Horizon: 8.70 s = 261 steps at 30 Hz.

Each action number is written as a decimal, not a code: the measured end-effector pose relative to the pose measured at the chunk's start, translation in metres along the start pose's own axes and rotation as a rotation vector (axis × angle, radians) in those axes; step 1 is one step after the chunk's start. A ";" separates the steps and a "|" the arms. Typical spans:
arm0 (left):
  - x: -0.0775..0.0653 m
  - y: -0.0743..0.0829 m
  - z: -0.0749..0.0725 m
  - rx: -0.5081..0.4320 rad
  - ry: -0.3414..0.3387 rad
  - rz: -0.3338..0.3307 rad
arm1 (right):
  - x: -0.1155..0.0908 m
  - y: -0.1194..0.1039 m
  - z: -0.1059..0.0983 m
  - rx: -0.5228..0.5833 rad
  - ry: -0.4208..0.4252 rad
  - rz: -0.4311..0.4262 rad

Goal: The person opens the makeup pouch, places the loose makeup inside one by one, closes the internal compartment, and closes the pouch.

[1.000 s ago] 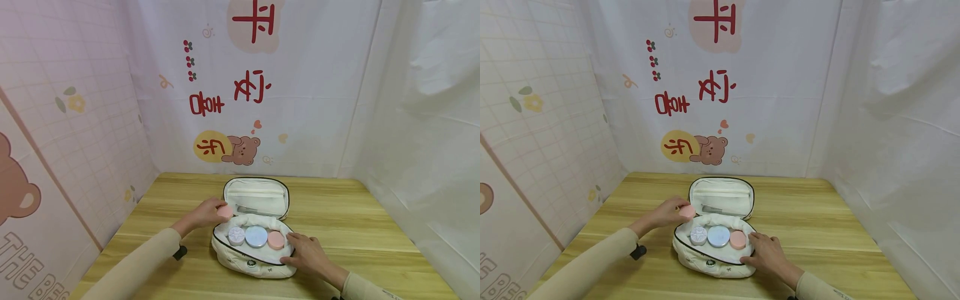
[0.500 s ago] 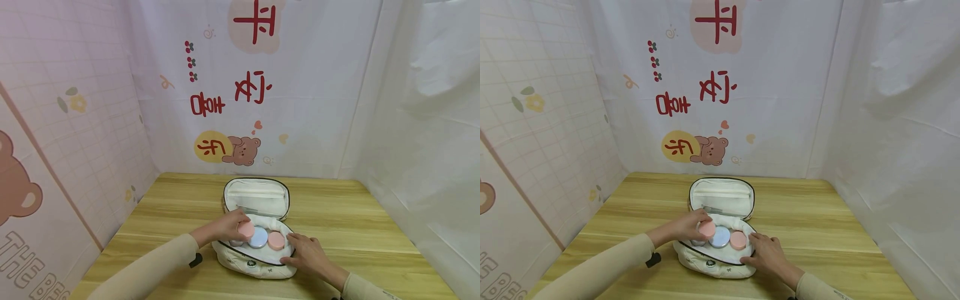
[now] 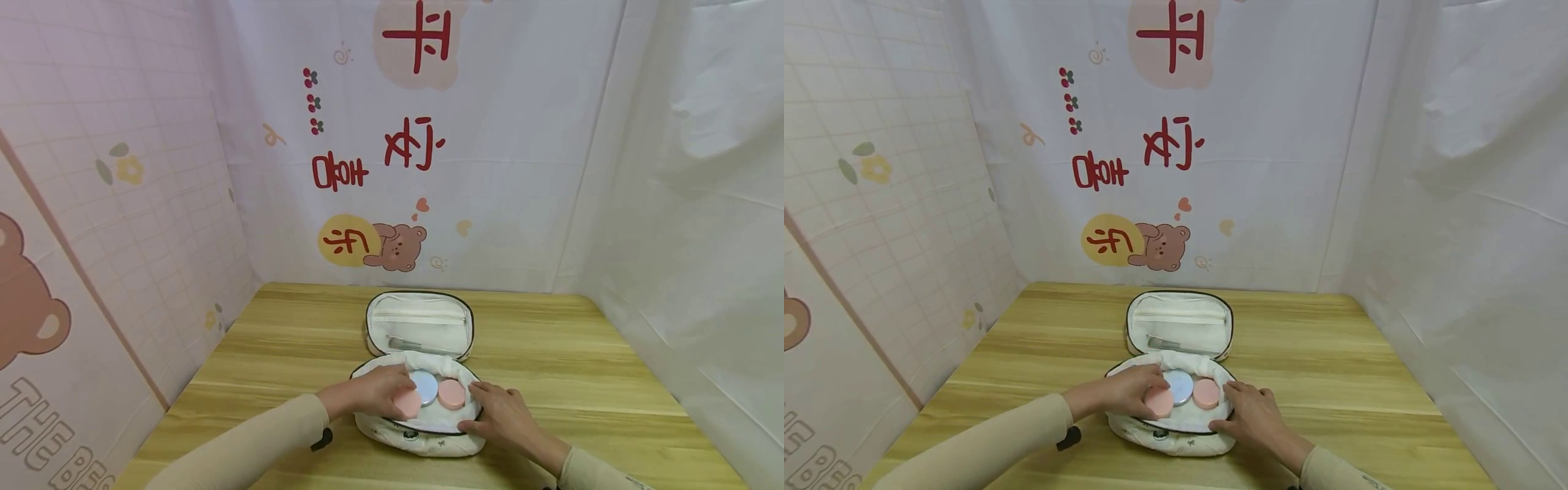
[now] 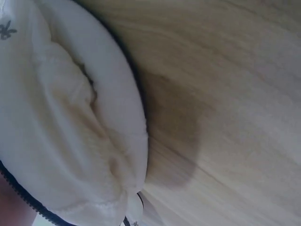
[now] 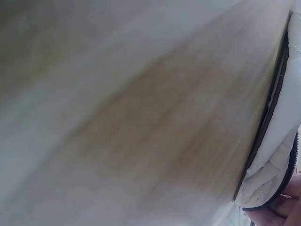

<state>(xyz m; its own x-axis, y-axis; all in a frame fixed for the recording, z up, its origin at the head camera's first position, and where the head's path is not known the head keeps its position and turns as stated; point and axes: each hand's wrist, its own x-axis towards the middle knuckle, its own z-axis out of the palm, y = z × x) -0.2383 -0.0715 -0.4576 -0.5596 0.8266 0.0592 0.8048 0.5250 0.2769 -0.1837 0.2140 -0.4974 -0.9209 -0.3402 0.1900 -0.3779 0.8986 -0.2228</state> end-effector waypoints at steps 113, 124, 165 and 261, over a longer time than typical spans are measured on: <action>0.020 -0.115 -0.039 -0.655 0.349 -0.668 | 0.141 0.060 -0.040 0.835 -0.121 0.334; 0.013 -0.109 -0.044 -0.621 0.396 -0.637 | 0.142 0.064 -0.055 0.786 -0.009 0.274; 0.103 0.025 -0.058 -0.526 0.345 -0.366 | 0.126 0.056 -0.054 0.611 0.129 0.218; 0.073 -0.052 -0.026 -0.436 0.613 -0.559 | 0.126 0.067 -0.059 0.849 0.012 0.178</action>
<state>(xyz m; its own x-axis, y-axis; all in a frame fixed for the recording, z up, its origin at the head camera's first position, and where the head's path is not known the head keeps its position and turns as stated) -0.3262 -0.0440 -0.4428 -0.9493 0.1609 0.2701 0.3120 0.5885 0.7459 -0.3192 0.2479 -0.4316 -0.9739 -0.2066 0.0938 -0.1758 0.4261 -0.8874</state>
